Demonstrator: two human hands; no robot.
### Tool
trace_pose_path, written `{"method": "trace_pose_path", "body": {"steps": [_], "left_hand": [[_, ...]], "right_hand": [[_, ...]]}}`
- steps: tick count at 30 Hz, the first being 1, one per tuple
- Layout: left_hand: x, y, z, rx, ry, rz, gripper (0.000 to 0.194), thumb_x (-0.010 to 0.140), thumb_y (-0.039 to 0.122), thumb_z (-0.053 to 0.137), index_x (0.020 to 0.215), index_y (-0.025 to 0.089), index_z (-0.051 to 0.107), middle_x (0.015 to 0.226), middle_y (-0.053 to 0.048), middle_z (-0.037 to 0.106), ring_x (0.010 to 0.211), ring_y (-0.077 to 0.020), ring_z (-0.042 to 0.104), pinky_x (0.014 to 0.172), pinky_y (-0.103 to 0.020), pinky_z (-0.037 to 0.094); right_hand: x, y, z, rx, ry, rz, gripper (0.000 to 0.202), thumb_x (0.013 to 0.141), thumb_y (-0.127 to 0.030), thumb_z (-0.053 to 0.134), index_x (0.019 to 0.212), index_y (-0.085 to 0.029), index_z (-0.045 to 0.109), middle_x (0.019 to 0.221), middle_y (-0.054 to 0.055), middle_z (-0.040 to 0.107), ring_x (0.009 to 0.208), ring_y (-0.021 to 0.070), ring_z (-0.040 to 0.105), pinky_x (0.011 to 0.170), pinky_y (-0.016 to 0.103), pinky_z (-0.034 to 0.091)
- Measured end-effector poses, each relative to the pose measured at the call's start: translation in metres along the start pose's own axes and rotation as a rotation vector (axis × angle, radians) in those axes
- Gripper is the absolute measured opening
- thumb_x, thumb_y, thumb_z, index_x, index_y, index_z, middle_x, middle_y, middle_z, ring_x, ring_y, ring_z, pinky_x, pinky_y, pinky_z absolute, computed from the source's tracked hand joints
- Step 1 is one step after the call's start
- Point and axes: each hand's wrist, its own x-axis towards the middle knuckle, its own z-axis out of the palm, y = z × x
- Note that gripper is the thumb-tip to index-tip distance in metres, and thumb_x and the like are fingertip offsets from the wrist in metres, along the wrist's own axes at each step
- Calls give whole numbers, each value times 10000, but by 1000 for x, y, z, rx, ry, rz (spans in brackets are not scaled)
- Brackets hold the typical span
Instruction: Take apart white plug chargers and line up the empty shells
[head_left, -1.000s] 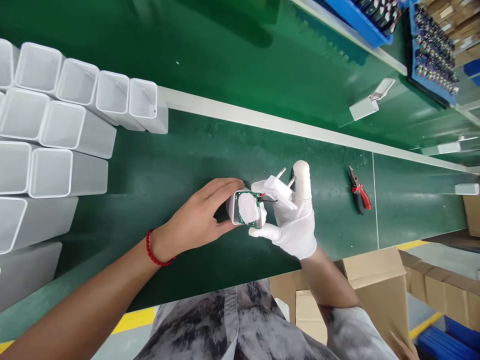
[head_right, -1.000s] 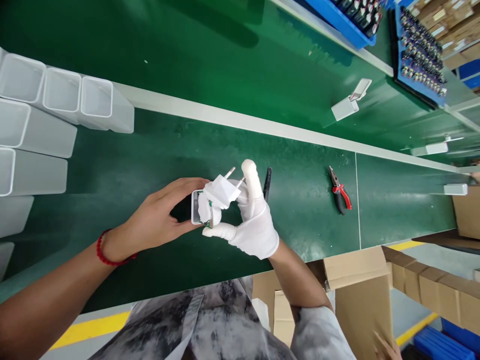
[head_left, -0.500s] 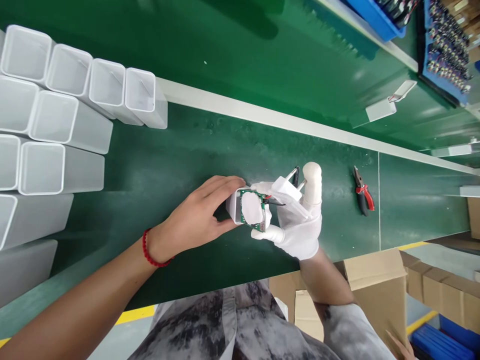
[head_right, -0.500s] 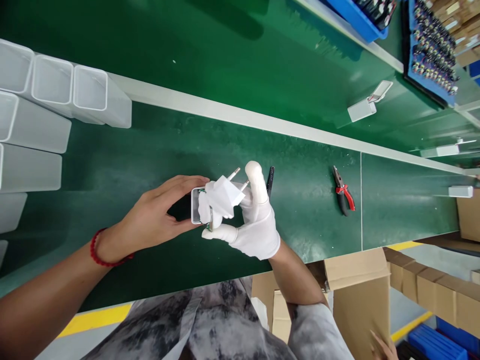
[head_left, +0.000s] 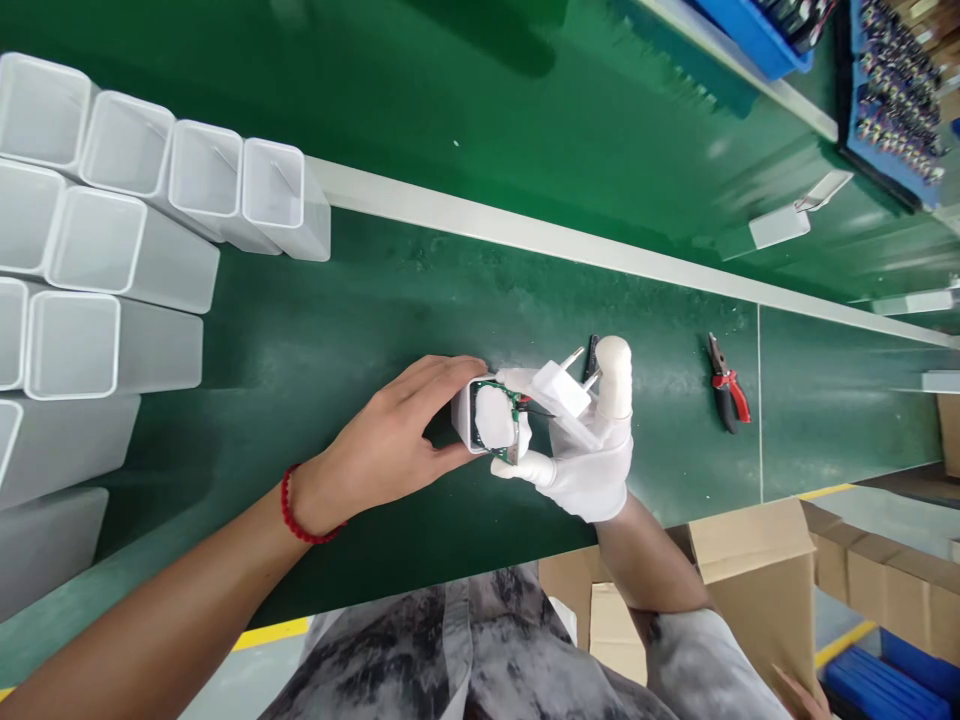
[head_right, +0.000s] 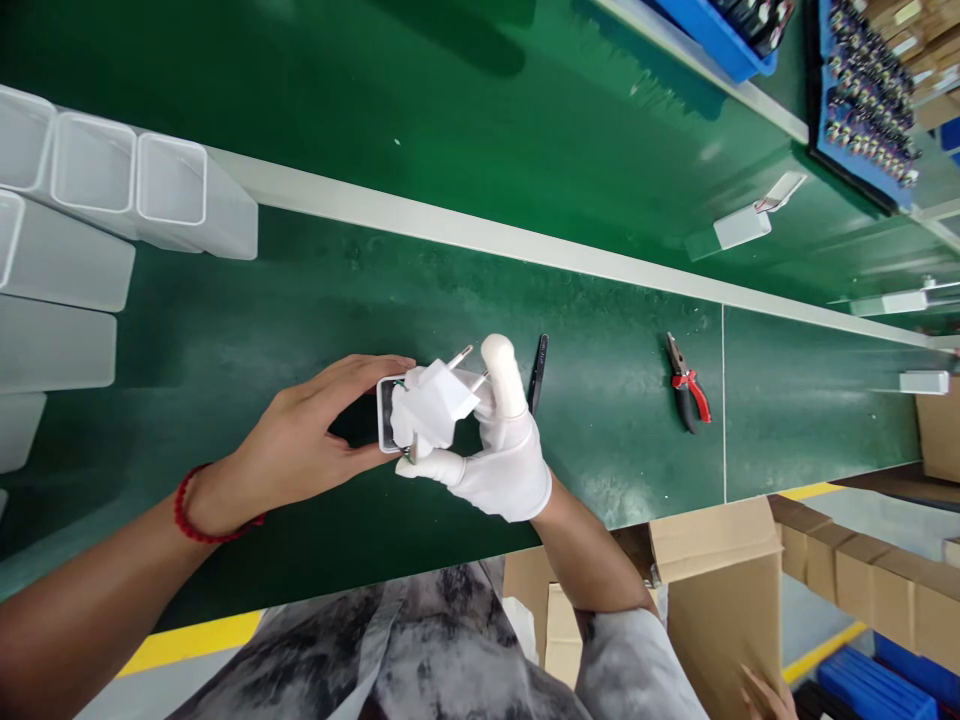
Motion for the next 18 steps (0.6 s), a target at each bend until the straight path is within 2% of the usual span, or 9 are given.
{"method": "trace_pose_path", "body": {"steps": [8,14,18], "left_hand": [[-1,0,0,7,2,10,493,847,248,674,1296,211,475,1285,-90,625,1182,-245,602,978,-347,540],[-1,0,0,5,-1,20,481,850,271,675,1286,218,479,1277,-82,629,1182,-241,603,1009,-342,516],[-2,-1,0,12,0,16,497,841,237,669,1297,230,470,1281,-77,628,1188,-243,599,1009,-354,517]], "right_hand": [[0,3,1,8,-14,6,1056,775,-314,798,1490,-544,56,1240,-30,652,1014,190,683,1018,431,497],[-1,2,0,-26,-5,40,1099,749,-377,813,1483,-562,17,1241,-33,655,1007,206,694,981,424,527],[-1,2,1,9,-22,2,1044,783,-286,788,1486,-553,65,1231,-35,651,1014,197,686,975,441,522]]}}
